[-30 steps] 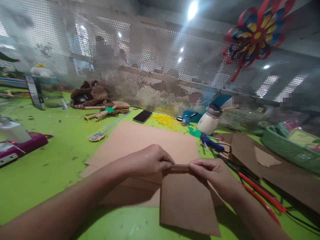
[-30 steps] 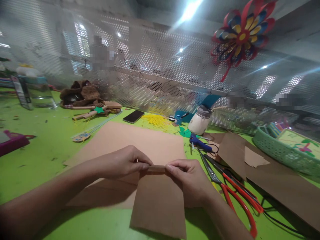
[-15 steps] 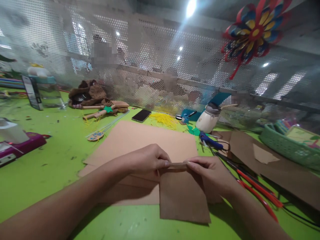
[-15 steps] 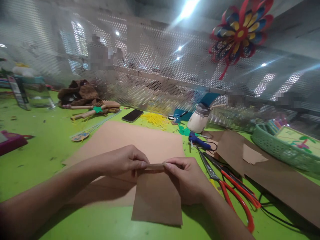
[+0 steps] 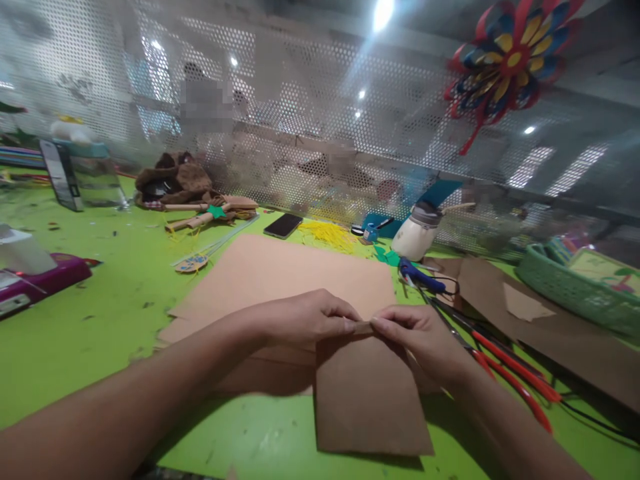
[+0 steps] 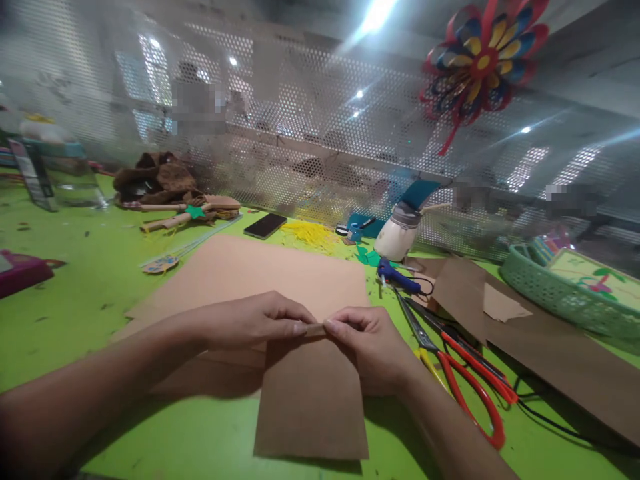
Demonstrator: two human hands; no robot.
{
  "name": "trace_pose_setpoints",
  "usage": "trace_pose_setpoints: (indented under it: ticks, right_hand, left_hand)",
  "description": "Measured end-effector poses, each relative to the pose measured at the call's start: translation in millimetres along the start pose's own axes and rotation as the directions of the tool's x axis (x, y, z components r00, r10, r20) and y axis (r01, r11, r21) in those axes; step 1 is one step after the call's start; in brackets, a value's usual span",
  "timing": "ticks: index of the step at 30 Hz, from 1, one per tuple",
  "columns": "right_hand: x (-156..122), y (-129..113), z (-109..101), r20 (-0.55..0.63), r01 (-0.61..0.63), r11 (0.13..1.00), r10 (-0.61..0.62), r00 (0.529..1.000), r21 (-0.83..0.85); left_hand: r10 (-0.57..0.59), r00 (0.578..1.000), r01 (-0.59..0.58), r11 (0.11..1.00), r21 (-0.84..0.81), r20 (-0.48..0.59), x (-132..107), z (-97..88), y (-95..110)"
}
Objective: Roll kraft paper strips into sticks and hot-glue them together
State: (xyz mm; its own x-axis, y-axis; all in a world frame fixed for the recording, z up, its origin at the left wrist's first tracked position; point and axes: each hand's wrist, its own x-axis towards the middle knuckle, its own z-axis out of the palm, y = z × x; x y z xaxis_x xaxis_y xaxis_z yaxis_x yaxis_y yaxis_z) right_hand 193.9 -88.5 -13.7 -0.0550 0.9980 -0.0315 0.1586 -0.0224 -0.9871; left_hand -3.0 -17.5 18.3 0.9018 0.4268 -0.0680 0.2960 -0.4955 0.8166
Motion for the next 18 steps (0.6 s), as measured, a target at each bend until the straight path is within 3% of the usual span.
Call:
trace_pose_setpoints:
  ticks: [3, 8, 10, 14, 18]
  right_hand:
    - [1, 7, 4, -0.02, -0.02, 0.998, 0.021, 1.0, 0.062]
    - [1, 11, 8, -0.018, 0.079, 0.993, -0.081, 0.997, -0.089]
    - [1, 13, 9, -0.018, 0.097, 0.993, -0.099, 0.995, -0.074]
    - [0, 16, 9, 0.043, -0.016, 0.997, 0.012, 0.999, 0.076]
    - [1, 10, 8, 0.037, 0.014, 1.0, -0.013, 0.999, -0.024]
  left_hand:
    - [-0.041, 0.998, 0.043, 0.998, 0.045, -0.038, 3, 3.4, -5]
    - [-0.012, 0.991, 0.036, 0.983, 0.182, -0.13, 2, 11.0, -6]
    - [-0.02, 0.983, 0.063, 0.97, 0.234, -0.182, 0, 12.2, -3]
    - [-0.022, 0.975, 0.086, 0.954, 0.288, -0.219, -3, 7.8, -2]
    - [-0.059, 0.972, 0.127, 0.945, 0.3, -0.226, -1, 0.4, -10]
